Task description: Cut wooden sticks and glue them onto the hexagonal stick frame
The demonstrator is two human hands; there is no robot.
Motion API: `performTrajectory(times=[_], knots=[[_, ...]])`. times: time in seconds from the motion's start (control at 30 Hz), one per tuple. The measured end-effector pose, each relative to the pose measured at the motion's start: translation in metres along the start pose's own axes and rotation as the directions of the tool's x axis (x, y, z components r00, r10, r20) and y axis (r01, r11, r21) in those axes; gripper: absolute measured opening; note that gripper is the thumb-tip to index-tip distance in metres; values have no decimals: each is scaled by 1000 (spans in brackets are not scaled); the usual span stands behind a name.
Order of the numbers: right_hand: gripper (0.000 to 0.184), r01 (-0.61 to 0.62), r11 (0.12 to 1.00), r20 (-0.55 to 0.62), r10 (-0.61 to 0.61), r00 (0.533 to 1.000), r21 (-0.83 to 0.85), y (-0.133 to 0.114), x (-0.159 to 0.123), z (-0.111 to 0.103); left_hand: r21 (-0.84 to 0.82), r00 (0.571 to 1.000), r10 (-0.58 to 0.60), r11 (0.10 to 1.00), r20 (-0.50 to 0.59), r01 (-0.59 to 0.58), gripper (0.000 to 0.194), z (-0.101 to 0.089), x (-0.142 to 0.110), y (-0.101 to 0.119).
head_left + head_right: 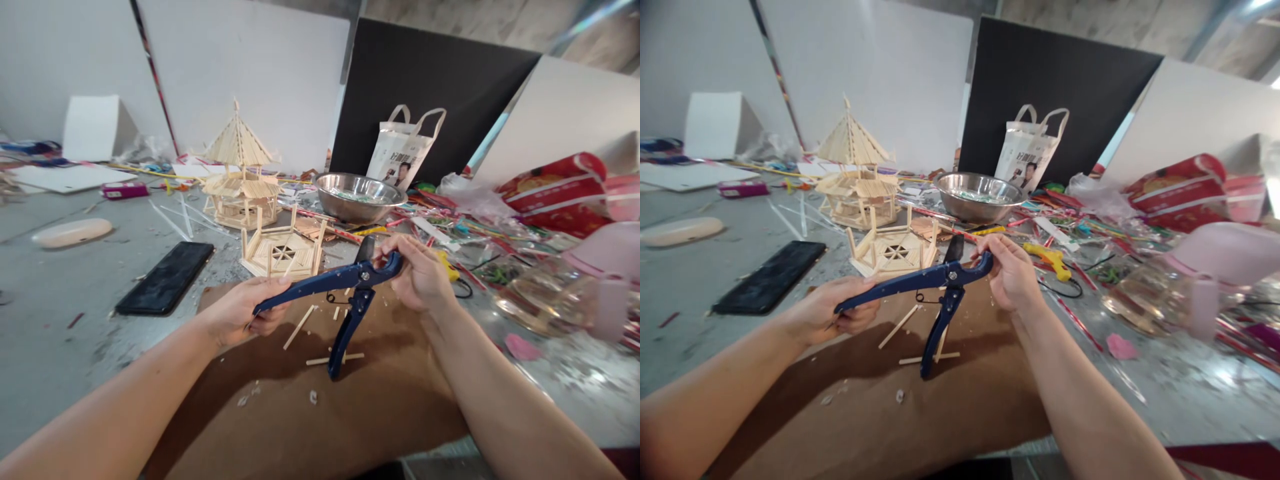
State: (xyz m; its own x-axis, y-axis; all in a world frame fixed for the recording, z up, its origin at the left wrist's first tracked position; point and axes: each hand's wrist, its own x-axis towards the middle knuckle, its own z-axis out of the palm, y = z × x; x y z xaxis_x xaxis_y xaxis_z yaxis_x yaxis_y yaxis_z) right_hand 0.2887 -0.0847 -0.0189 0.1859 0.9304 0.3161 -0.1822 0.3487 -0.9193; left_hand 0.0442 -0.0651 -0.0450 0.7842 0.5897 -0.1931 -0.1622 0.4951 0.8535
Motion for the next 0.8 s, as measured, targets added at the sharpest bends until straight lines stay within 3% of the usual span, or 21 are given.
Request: performTrajectory(times=[0.13, 0.23, 0.3, 0.37, 0.43, 0.5, 0.53, 0.57, 0.6, 0.63, 0.7, 0.8], knots=[[19, -54, 983, -230, 94, 969, 174, 0, 10, -13, -13, 1000, 3, 1000, 14, -3, 27, -1, 1, 0], [28, -17, 969, -445, 129, 886, 246, 3, 20, -33, -22, 1000, 12, 1000, 12, -11, 28, -2, 2, 0], [23, 11, 970, -553, 129, 823, 244, 6, 25, -45, -25, 1000, 21, 999, 2, -21, 29, -2, 2, -1], [12, 30, 970, -604, 125, 787, 240, 10, 29, -51, -25, 1000, 27, 999, -3, -27, 29, -2, 2, -2], [12, 19, 968, -602, 140, 786, 249, 13, 29, -49, -26, 1000, 31, 999, 1, -31, 31, -2, 2, -2], [10, -39, 967, -493, 162, 855, 252, 13, 25, -40, -39, 999, 43, 998, 13, -43, 33, -3, 2, -2], [11, -82, 968, -367, 167, 915, 236, 12, 21, -34, -52, 998, 52, 997, 24, -50, 34, -3, 2, -1], [16, -142, 968, -180, 180, 967, 206, 11, 16, -27, -71, 998, 61, 996, 35, -58, 35, -3, 2, -1], [25, -193, 968, 36, 190, 981, 162, 11, 10, -20, -94, 996, 70, 993, 49, -66, 35, -3, 1, -1], [31, -226, 968, 219, 198, 956, 112, 10, 4, -13, -118, 995, 80, 990, 64, -72, 35, -3, 1, -1], [46, -288, 958, 466, 249, 849, 13, 12, -9, 2, -162, 991, 97, 983, 95, -81, 35, -3, 1, -1], [57, -316, 947, 616, 283, 735, -58, 19, -25, 21, -166, 987, 92, 984, 128, -70, 36, 0, 1, -2]])
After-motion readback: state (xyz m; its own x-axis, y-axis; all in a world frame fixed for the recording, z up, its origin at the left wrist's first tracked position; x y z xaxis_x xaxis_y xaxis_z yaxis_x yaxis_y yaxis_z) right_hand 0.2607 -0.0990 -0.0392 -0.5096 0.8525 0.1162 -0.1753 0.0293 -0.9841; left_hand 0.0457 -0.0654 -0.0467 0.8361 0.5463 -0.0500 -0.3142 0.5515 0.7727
